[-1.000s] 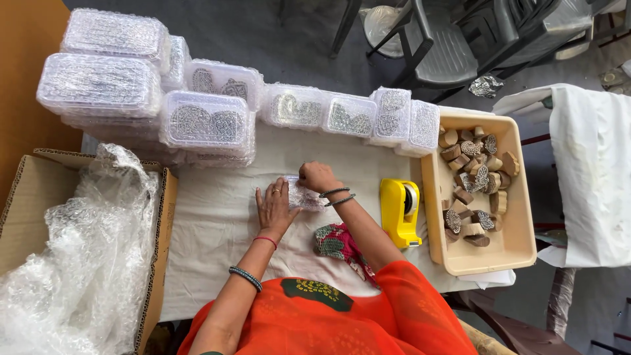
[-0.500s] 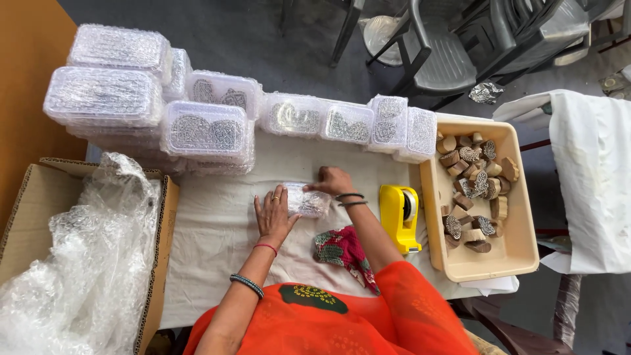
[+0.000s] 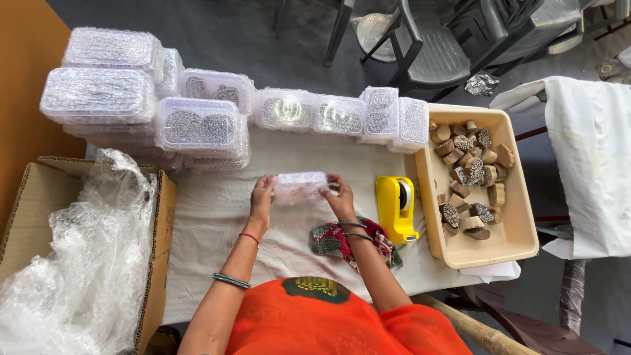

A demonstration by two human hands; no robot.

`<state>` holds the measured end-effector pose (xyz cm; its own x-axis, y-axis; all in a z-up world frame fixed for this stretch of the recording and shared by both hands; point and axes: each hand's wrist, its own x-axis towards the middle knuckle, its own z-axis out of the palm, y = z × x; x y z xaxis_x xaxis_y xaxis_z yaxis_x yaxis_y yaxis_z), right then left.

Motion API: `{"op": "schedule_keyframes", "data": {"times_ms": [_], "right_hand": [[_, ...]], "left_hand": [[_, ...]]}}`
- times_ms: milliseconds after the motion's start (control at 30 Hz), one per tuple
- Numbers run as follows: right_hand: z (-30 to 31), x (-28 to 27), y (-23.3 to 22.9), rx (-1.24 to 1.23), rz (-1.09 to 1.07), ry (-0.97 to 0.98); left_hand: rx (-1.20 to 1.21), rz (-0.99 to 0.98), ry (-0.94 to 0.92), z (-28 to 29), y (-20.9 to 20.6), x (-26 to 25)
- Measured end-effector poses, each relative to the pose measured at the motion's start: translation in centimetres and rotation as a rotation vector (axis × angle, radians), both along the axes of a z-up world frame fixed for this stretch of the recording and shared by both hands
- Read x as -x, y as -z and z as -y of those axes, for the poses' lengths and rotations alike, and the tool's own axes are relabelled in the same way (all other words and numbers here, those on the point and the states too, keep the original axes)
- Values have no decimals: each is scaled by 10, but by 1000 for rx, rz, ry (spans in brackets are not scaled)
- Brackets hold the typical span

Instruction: The person wraps small plastic containers filled with metal objects in bubble wrap and secures them with tape. The wrapped containers are then stacked on the table.

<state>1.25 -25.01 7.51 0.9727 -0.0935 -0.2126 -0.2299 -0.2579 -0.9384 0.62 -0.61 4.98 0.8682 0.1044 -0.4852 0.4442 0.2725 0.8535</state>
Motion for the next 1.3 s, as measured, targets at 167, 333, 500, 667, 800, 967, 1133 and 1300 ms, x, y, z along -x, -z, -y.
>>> {"op": "schedule_keyframes", "data": {"times_ms": [167,333,500,667,800,967,1133,1300], "right_hand": [[-4,27,-9,37,153,-76],[2,53,7,163,104,-214],[-27,28,-28,502,284,-133],[-54,15,-11,972,409,-367],[-58,13,-11,1018,336,-463],[-46,14,3,825,430,-415],[-35,17,46,691,229,3],[-18,23,112,377,179,15]], "left_hand": [[390,90,-111,-15,11,7],[215,35,1,-20,41,19],[-670,468,97,-7,33,14],[-1272,497,591,16,-15,15],[-1438,456,749,19,-15,15],[-1377,368,807,15,-15,4],[-802,498,259,16,67,-3],[106,166,17,22,41,3]]}}
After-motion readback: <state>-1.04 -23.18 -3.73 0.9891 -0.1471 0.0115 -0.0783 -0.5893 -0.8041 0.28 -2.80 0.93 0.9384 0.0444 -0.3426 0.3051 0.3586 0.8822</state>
